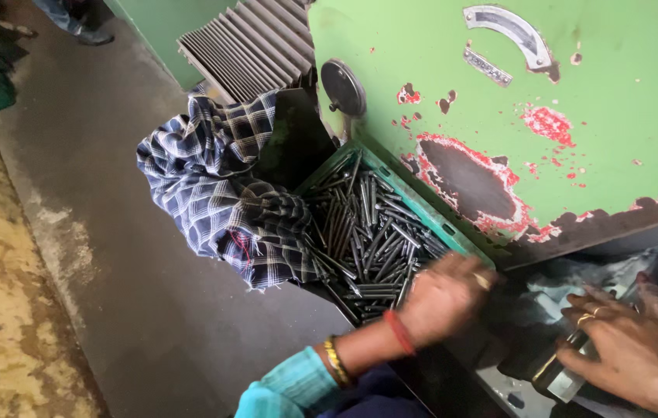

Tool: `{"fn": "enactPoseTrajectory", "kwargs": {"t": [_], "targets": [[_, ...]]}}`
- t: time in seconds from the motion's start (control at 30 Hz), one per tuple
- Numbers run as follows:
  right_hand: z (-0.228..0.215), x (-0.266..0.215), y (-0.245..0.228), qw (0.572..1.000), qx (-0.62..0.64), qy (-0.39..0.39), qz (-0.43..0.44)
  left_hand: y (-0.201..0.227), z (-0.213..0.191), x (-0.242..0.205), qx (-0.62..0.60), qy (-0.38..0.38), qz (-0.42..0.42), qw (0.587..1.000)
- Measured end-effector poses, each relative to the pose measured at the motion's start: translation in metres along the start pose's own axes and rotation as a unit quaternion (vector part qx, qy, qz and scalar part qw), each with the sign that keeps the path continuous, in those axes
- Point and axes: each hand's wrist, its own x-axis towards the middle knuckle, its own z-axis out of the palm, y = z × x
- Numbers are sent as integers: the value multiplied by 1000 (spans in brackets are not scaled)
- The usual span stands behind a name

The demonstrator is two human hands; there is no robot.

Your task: The person repeatedly picks up small metal rods from a green plastic bin and places them into a metal jig or fixture on a green machine. The person handles the rods one at a time, moving them from the bin to the fixture.

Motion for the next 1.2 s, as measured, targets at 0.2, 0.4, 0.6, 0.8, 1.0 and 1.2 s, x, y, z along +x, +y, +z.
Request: {"fn": "enactPoseTrajectory", "kwargs": {"t": [0.2,0.4,0.6,0.8,1.0,1.2], "targets": [[27,21,12,997,18,68,1,-45,-36,-13,61,-32,-66,995],[42,30,16,996,38,80,3,-48,-22,-2,85,-48,-65,993],[52,38,26,990,62,123,-9,-50,-17,4,119,-75,-38,989],[55,42,31,987,93,129,-7,-41,-64,-3,92,-17,-91,991],[49,39,33,981,129,145,-16,-26,-106,2,-456,-14,-186,870],[38,30,32,959,186,210,-38,28,-49,28,-678,-118,-164,707]]}}
